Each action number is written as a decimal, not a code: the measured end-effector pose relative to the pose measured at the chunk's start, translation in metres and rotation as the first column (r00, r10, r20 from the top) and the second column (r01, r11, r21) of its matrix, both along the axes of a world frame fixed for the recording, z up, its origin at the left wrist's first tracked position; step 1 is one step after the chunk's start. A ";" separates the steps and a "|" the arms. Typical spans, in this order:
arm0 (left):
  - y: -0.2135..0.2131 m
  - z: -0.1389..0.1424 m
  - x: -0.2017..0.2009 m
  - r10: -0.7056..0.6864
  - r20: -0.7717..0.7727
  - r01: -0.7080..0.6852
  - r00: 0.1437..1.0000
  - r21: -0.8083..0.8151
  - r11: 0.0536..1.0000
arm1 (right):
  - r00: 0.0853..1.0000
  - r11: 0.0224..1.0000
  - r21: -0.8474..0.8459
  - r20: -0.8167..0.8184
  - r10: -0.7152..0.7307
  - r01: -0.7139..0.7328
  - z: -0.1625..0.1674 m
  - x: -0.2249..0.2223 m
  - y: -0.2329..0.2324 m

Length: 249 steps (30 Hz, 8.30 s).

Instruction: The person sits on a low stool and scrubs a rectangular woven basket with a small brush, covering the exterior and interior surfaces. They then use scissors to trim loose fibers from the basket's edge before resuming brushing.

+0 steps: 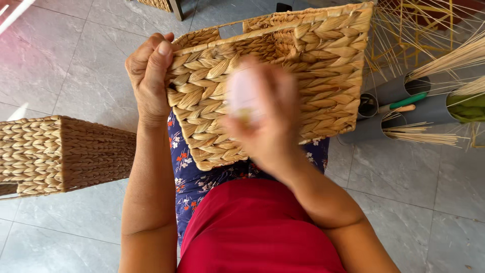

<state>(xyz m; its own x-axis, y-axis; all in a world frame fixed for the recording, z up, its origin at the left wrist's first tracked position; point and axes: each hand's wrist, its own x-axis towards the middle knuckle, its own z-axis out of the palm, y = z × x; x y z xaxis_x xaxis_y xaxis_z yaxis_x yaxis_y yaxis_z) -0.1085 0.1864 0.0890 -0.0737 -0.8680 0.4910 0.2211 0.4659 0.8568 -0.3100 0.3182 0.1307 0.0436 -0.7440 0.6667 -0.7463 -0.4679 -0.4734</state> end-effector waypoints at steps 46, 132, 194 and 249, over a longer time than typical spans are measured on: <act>-0.007 -0.011 0.006 0.040 -0.095 -0.028 0.995 0.125 0.992 | 0.991 0.992 -0.056 -0.076 0.112 -0.116 0.022 0.070 -0.031; 0.002 -0.004 0.018 0.004 0.050 -0.003 0.999 -0.020 1.000 | 0.928 0.951 0.180 0.236 -0.288 0.250 -0.044 -0.135 0.080; -0.010 0.021 0.013 0.013 0.045 -0.016 0.999 0.066 0.998 | 0.999 0.996 0.091 -0.050 -0.017 0.022 0.004 -0.014 0.003; 0.004 -0.011 0.029 -0.052 -0.017 0.052 0.998 -0.040 0.998 | 0.989 0.995 0.069 -0.125 0.082 -0.073 0.004 -0.020 -0.002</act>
<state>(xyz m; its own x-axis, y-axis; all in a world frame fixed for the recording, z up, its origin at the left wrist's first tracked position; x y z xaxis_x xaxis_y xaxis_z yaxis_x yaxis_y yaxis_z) -0.0797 0.1909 0.0779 -0.1091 -0.8431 0.5265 0.2611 0.4868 0.8336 -0.3302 0.3161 0.1351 0.1847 -0.7763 0.6027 -0.7653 -0.4984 -0.4073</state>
